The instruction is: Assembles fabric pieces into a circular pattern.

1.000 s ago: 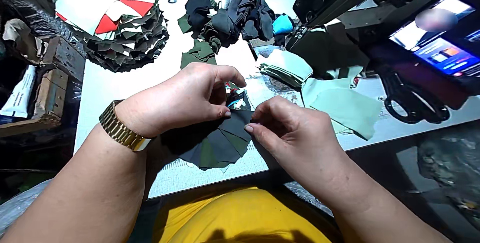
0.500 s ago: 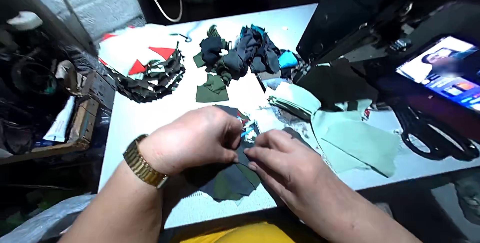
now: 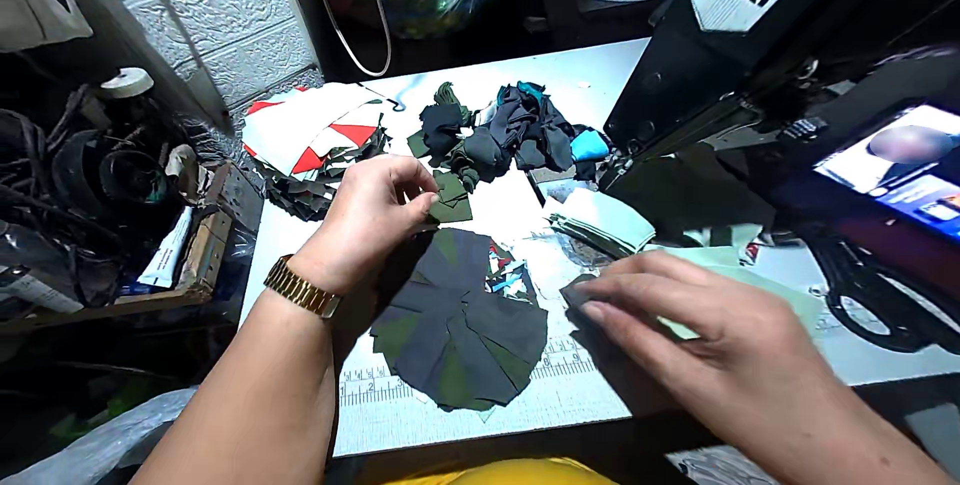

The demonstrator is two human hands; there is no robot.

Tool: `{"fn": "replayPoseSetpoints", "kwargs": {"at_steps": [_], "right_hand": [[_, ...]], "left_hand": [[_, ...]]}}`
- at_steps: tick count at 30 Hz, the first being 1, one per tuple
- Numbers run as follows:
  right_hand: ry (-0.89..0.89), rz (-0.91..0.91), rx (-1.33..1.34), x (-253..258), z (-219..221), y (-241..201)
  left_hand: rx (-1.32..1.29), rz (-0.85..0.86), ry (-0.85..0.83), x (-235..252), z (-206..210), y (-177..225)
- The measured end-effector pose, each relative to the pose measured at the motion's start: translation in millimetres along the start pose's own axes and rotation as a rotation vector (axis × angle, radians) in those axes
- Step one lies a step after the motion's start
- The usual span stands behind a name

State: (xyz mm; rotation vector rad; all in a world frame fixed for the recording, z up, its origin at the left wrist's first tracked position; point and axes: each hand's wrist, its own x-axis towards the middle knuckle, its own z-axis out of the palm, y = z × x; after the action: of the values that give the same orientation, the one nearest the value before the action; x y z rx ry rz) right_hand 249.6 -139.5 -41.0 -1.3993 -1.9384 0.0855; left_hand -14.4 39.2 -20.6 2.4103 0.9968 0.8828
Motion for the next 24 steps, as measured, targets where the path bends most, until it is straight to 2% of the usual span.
{"fn": "replayPoseSetpoints", "kwargs": {"at_steps": [7, 14, 16, 24], "right_hand": [[0.078, 0.082, -0.011, -8.5, -31.2, 7.8], [0.096, 0.082, 0.010, -14.1, -34.5, 11.2], [0.093, 0.075, 0.008, -14.4, -35.7, 10.2], [0.052, 0.051, 0.015, -16.4, -30.1, 12.4]], "left_hand": [[0.199, 0.023, -0.172, 10.7, 19.8, -8.9], [0.391, 0.042, -0.238, 19.0, 20.0, 2.7], [0.285, -0.014, -0.243, 22.8, 16.2, 2.0], [-0.349, -0.275, 0.002, 32.1, 14.5, -13.0]]}}
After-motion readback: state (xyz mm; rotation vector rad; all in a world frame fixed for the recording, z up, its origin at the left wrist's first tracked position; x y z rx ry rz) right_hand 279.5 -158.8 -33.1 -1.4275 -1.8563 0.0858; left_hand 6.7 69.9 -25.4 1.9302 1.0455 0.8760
